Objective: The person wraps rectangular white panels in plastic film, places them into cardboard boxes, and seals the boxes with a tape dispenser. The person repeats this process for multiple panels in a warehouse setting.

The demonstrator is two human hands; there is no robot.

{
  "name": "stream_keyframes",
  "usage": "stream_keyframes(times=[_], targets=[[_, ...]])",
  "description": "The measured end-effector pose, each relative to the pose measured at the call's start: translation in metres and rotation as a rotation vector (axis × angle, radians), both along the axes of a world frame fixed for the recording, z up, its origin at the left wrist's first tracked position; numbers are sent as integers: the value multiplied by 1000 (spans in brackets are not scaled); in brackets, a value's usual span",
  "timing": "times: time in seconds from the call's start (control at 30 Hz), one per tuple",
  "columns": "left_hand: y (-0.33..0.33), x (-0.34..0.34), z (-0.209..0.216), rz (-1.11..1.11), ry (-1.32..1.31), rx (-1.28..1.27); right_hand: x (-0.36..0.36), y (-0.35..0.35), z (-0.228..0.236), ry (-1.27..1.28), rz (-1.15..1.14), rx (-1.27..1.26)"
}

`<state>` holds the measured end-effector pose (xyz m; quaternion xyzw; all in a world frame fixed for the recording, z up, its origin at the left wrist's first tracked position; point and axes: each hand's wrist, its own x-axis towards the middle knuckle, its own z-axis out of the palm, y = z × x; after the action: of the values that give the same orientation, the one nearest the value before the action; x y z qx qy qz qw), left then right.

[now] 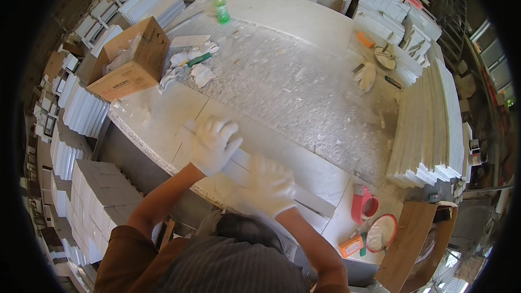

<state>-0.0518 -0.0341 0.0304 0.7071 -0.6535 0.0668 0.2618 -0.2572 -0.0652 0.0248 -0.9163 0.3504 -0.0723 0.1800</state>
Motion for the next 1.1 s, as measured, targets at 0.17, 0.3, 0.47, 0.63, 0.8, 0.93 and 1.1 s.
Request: stream_keyframes(times=[0.17, 0.3, 0.47, 0.63, 0.8, 0.93, 1.1], targets=[[34, 104, -27, 326, -48, 124, -108, 0, 17, 138, -96, 15], [38, 112, -27, 254, 471, 277, -143, 9, 3, -25, -172, -86], [30, 102, -23, 341, 349, 418, -143, 9, -7, -100, -183, -142], [4, 31, -11, 86, -599, 76, -148, 9, -5, -96, -213, -57], [-2, 2, -7, -124, -223, 282, -168, -2, -10, -243, -144, 22], [-5, 3, -4, -202, -235, 224, -228, -15, -62, -339, -666, -30], [-6, 5, -6, -183, -285, 271, -306, -20, -144, 392, -896, -79]])
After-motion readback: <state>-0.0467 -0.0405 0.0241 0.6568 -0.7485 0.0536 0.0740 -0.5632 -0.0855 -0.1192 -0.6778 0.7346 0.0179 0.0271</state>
